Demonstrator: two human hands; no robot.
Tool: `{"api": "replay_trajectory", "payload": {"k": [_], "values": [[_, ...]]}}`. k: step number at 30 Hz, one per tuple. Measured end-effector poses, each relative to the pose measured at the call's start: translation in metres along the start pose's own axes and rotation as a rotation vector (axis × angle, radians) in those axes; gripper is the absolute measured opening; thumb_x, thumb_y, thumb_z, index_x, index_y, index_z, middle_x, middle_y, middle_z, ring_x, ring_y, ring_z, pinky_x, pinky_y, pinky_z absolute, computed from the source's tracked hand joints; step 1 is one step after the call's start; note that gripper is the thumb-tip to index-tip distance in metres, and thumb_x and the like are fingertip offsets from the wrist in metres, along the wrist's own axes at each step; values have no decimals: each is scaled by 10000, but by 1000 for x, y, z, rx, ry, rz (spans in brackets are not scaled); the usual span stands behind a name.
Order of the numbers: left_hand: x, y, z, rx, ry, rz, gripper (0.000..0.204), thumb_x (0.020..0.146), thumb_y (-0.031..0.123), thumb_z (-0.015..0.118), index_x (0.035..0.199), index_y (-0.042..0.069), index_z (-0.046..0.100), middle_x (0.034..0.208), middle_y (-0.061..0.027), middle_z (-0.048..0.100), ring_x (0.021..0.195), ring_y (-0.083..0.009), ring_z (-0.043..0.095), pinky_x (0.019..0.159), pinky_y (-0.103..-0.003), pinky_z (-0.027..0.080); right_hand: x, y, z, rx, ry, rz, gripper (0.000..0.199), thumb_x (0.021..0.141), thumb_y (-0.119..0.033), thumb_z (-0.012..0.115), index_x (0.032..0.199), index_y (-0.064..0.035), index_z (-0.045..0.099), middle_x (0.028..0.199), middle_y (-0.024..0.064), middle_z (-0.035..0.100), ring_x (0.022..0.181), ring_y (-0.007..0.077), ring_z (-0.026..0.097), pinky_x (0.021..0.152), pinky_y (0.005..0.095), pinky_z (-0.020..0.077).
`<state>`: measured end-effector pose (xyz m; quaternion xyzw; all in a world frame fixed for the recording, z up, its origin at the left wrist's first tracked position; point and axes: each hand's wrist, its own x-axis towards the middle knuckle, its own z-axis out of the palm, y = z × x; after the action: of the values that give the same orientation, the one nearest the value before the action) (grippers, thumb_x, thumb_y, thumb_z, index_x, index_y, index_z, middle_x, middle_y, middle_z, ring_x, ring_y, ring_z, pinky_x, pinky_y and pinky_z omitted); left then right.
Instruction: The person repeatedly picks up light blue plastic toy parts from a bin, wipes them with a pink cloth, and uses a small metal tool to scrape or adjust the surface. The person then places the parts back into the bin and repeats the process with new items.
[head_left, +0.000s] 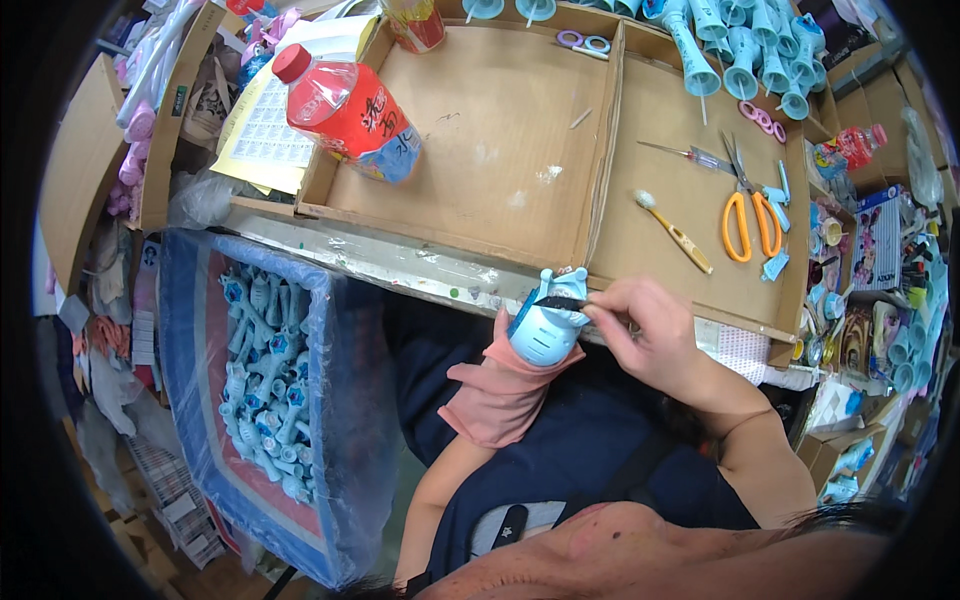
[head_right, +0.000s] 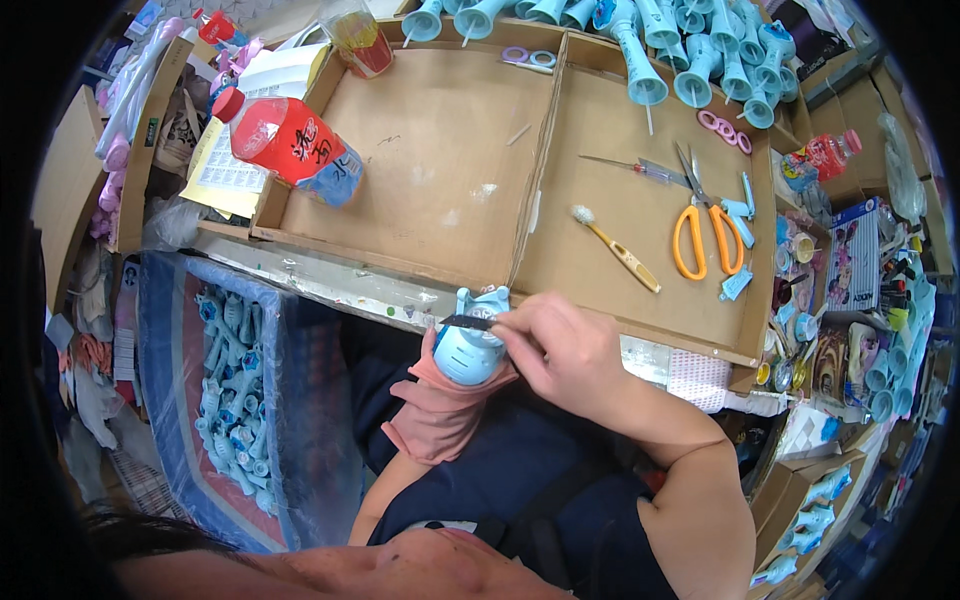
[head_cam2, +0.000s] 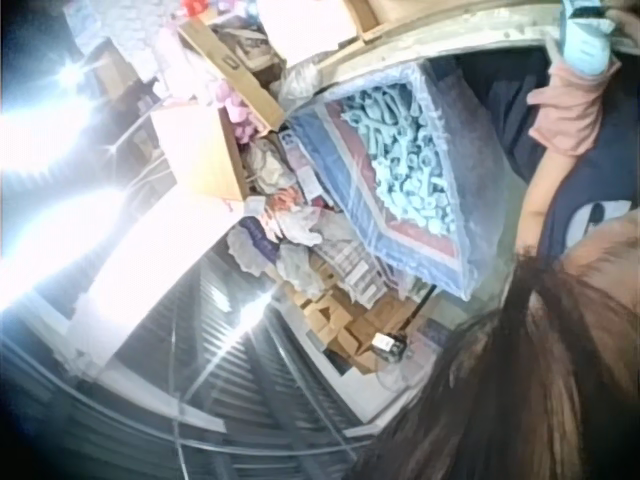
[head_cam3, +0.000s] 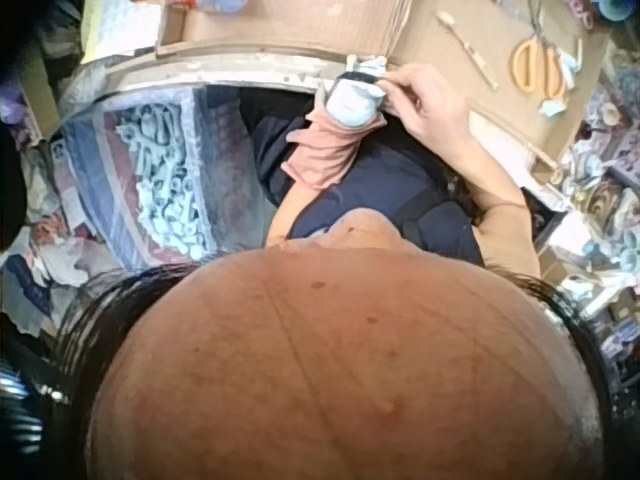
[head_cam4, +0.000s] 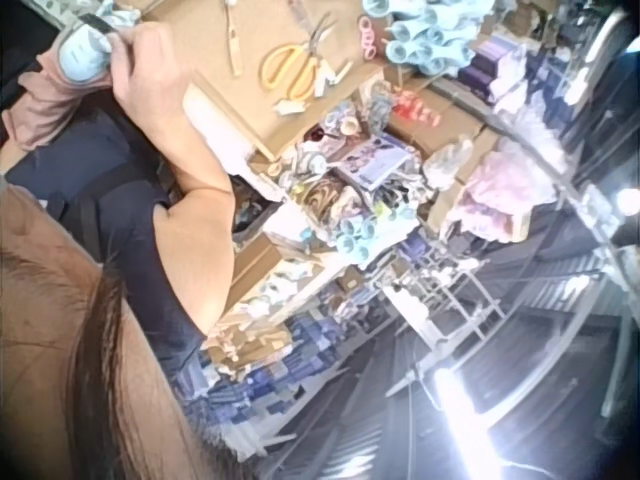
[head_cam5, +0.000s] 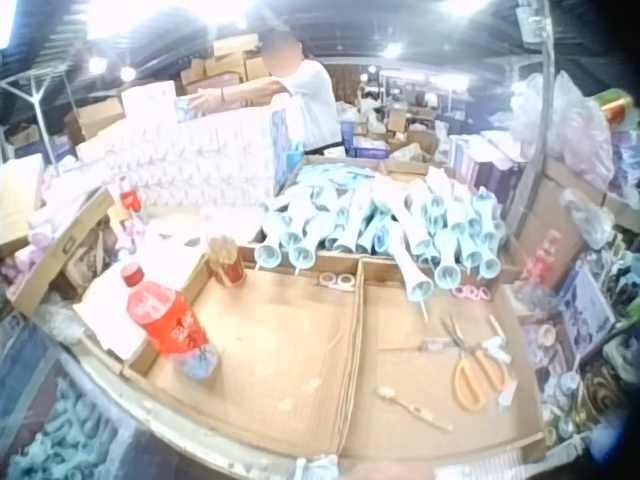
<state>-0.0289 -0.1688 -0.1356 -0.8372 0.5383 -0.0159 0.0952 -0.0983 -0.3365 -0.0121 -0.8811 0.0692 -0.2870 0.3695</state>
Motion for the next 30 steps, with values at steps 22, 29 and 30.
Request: {"api": "replay_trajectory", "payload": {"k": [22,29,30], "values": [[-5,3,14,-365,0,-32,711,897,716,431,1479,309,394,1491,75,472,1352,-164,459,1062,-542,330,-1,-3,0,-124,94,73,116,800,-36,765,863,-49,668,749,64,631,534,184,594,484,290,465],[-3,0,25,-7,200,-32,709,888,708,447,1473,310,398,1484,77,471,1351,-180,457,1057,-567,322,8,-6,-12,-245,-34,-129,126,779,-93,773,859,-84,676,750,46,627,576,226,625,495,312,476],[-2,0,22,-615,65,-85,700,879,689,474,1458,298,421,1460,66,497,1329,-180,480,1051,-551,336,8,-5,-12,-225,-44,-143,128,775,-92,773,860,-84,677,748,46,624,577,226,624,495,311,475]]}}
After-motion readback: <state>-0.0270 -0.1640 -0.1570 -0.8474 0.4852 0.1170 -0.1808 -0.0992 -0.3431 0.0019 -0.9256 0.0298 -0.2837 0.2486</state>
